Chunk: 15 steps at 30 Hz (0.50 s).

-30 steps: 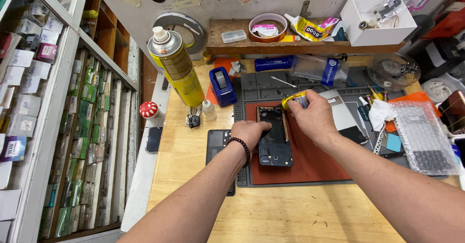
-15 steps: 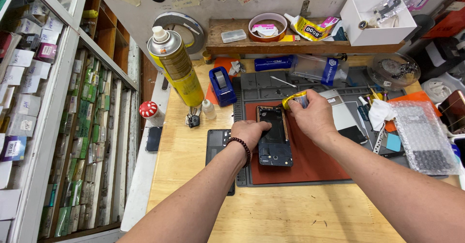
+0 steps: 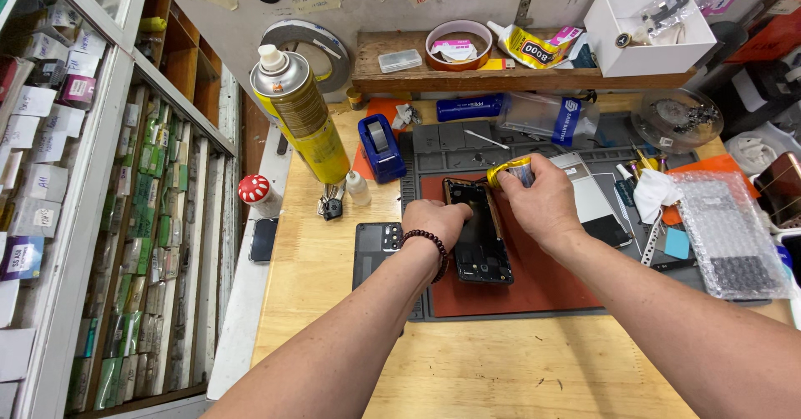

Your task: The person applies adhesive from a yellow tube to the frame of a disassembled smartphone. They then use a white plastic tool to spread the adhesive evenly along the edges and wipe away excess with a tissue.

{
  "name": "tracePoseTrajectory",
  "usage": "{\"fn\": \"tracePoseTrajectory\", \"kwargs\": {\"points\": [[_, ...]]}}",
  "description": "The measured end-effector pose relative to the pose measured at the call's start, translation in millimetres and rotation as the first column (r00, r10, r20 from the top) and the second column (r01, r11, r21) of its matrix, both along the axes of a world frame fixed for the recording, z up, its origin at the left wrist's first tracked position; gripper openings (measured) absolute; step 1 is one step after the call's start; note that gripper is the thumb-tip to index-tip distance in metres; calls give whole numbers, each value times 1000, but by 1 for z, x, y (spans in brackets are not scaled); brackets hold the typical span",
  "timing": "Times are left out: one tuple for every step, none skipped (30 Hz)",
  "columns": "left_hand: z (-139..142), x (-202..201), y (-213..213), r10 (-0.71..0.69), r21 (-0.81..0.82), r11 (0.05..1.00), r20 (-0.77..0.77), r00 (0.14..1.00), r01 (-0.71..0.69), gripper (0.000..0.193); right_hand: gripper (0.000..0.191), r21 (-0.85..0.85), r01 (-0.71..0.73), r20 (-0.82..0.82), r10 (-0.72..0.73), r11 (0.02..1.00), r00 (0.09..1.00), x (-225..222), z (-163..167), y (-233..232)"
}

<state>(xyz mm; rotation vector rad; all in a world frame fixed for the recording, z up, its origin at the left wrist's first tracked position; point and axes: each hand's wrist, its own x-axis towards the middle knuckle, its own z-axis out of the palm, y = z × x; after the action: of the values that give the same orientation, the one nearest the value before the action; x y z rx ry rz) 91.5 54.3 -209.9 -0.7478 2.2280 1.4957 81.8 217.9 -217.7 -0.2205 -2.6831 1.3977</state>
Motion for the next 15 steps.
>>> {"fn": "tracePoseTrajectory", "kwargs": {"points": [[1, -1, 0, -10, -14, 1000, 4, 1000, 10, 34, 18, -44, -2, 2, 2, 999, 1000, 0, 0, 0], [2, -1, 0, -19, -29, 999, 9, 1000, 20, 33, 18, -89, -6, 4, 6, 996, 1000, 0, -1, -1], [3, -1, -1, -27, -41, 999, 0, 1000, 27, 32, 18, -134, -9, 5, 10, 991, 1000, -1, -1, -2], [3, -1, 0, -36, -52, 998, -8, 999, 36, 32, 18, -97, -7, 6, 8, 995, 1000, -1, -1, -2], [4, 0, -1, -47, -63, 997, -17, 999, 46, 32, 18, -60, -4, 7, 5, 998, 1000, -1, -1, -2], [4, 0, 0, -44, -64, 997, -12, 999, 43, 32, 18, -24, -2, 9, 2, 1000, 1000, 0, -1, -2], [4, 0, 0, -40, -65, 997, -7, 999, 39, 32, 18, -38, -1, 15, 2, 999, 1000, 0, -1, -3], [5, 0, 0, -35, -68, 997, -2, 999, 34, 31, 18, -53, -1, 21, 2, 999, 1000, -1, -1, -2], [5, 0, 0, -33, -69, 997, -10, 999, 32, 31, 18, -69, 0, 27, 2, 998, 1000, -1, 0, -2], [5, 0, 1, -33, -70, 997, -19, 999, 31, 31, 18, -70, 0, 24, 2, 998, 1000, -1, 0, -2], [6, 1, 1, -33, -70, 997, -28, 999, 31, 31, 18, -72, 1, 22, 1, 997, 1000, -1, 0, -2], [6, 1, 1, -28, -51, 998, -14, 1000, 27, 31, 18, -74, 0, 22, 2, 997, 1000, -1, 0, -3], [6, 1, 0, -22, -33, 999, 1, 1000, 22, 30, 18, -91, -1, 23, 4, 996, 1000, 0, -1, -3], [7, 1, 0, -17, -15, 1000, 14, 1000, 17, 30, 18, -107, -2, 23, 5, 994, 1000, 0, -1, -3], [8, 1, 1, -15, -9, 1000, 8, 1000, 15, 30, 18, -122, -2, 21, 5, 993, 1000, 0, 0, -3]]}}
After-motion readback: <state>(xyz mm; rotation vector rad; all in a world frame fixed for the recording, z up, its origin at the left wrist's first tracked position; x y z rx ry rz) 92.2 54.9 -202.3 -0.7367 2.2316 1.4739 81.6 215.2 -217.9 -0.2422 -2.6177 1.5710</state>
